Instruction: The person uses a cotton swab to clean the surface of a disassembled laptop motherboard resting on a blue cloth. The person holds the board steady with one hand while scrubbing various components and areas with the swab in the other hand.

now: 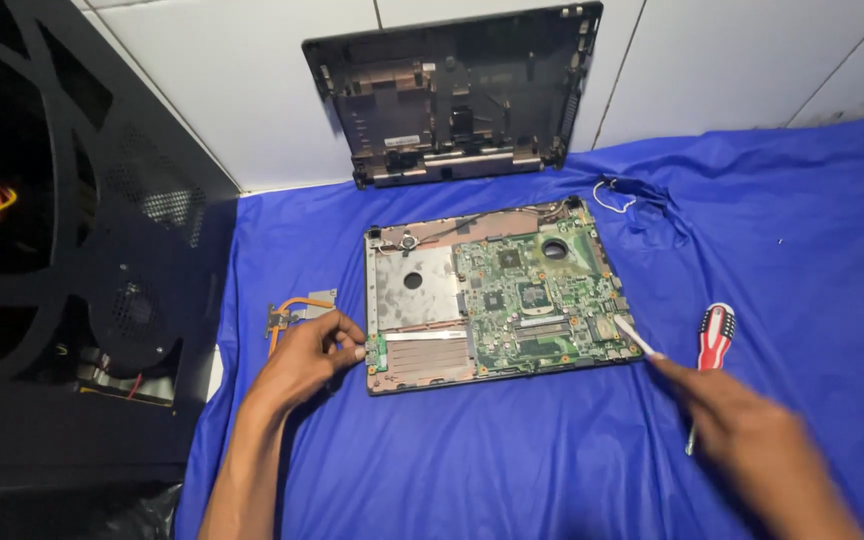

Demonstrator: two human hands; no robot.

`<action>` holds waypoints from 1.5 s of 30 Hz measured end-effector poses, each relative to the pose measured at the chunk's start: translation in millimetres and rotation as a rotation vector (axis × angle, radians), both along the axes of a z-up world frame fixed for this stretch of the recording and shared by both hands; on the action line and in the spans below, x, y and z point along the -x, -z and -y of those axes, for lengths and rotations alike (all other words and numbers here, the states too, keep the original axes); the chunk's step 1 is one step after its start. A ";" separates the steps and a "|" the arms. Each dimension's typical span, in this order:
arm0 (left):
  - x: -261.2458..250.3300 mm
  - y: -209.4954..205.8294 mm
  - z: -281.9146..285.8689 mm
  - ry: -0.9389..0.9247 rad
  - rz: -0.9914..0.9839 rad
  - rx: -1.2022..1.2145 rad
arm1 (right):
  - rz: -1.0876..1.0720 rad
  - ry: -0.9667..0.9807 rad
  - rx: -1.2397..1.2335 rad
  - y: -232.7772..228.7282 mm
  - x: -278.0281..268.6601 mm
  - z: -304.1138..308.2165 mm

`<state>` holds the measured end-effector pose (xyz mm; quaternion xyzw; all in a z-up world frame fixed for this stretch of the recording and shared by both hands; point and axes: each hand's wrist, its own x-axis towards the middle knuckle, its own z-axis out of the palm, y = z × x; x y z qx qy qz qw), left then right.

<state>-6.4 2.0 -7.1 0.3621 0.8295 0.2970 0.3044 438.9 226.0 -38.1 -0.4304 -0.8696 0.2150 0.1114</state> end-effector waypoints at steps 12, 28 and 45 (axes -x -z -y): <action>-5.7 -8.7 0.8 -0.004 0.003 -0.003 | -0.104 -0.370 -0.127 -14.1 -17.9 -107.1; -4.1 -5.5 0.8 -0.001 0.014 0.017 | -0.130 -0.325 -0.119 -31.1 5.0 -81.8; -6.4 -11.4 0.0 -0.008 0.015 0.019 | -0.107 -0.267 -0.433 -20.9 0.1 -55.1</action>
